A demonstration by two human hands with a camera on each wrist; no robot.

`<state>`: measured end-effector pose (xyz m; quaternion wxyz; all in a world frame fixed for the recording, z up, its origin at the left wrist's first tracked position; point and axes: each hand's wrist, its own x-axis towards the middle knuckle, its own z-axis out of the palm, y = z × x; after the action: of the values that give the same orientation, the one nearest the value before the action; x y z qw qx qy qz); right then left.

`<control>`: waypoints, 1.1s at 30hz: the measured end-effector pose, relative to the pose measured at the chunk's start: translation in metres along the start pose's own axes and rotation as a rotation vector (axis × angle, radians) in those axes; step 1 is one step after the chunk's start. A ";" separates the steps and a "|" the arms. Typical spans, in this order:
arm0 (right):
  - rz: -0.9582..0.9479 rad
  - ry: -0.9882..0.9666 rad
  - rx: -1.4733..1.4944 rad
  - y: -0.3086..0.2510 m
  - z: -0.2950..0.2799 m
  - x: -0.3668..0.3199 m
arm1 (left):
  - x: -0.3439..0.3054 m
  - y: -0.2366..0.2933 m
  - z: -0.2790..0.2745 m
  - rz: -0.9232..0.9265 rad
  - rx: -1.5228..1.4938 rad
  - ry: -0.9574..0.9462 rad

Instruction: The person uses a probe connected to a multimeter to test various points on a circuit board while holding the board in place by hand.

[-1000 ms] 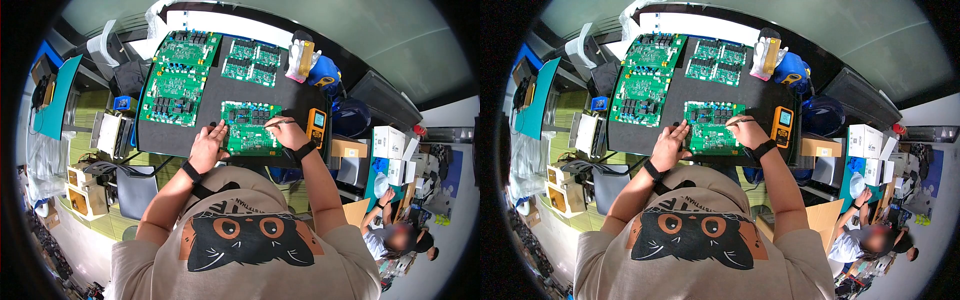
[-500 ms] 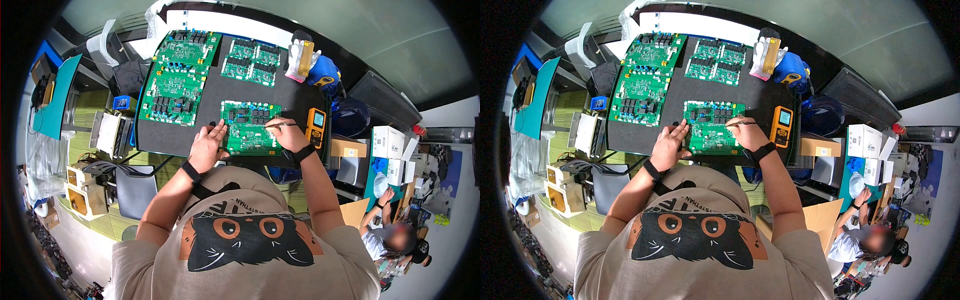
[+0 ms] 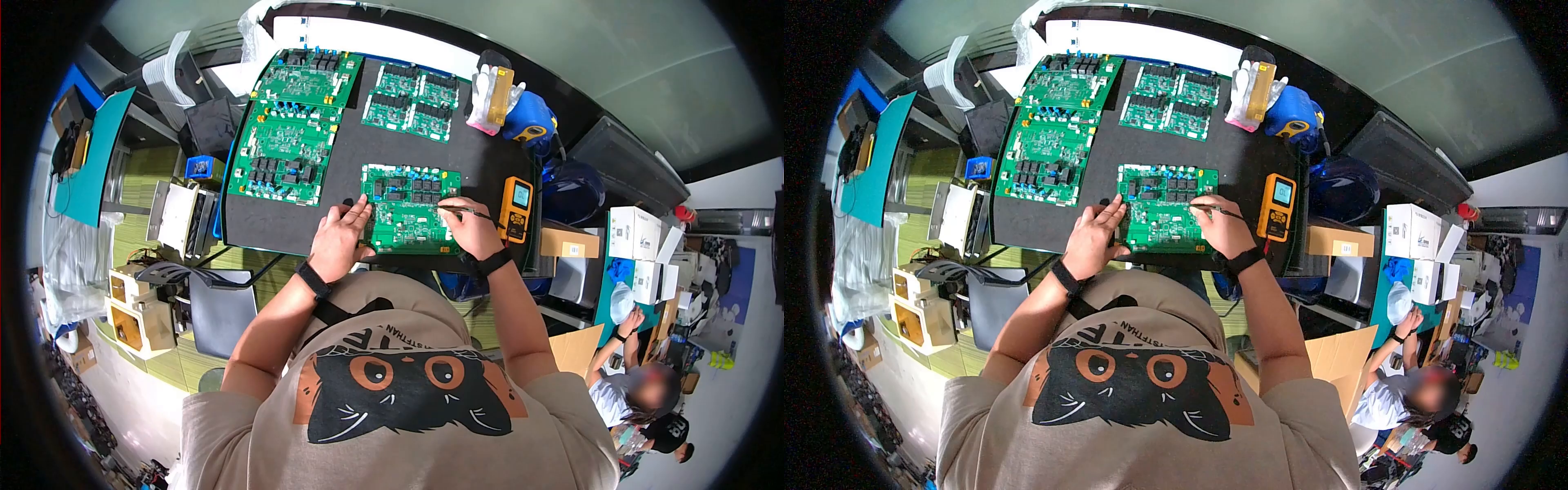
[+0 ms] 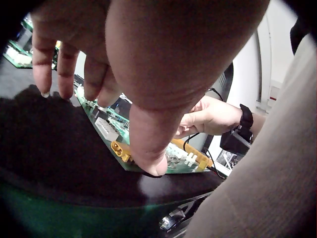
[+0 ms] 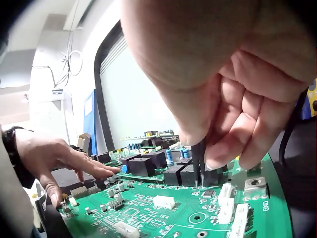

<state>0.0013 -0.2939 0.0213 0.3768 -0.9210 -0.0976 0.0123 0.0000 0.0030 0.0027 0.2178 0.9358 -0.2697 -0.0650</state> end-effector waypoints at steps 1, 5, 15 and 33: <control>0.032 0.058 0.024 0.000 0.004 -0.002 | 0.000 0.000 0.000 0.000 0.002 -0.005; 0.129 0.183 0.079 0.004 0.018 -0.009 | 0.000 0.001 -0.001 -0.018 -0.051 -0.021; 0.211 0.337 0.136 -0.002 0.038 -0.017 | 0.001 0.001 -0.002 -0.024 -0.058 -0.024; 0.136 0.584 0.125 -0.014 0.067 -0.027 | 0.001 0.000 -0.002 -0.029 -0.055 -0.050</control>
<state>-0.0338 -0.2427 -0.0181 0.4432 -0.8650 0.0777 -0.2219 0.0011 0.0033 0.0041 0.2355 0.9314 -0.2595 -0.0988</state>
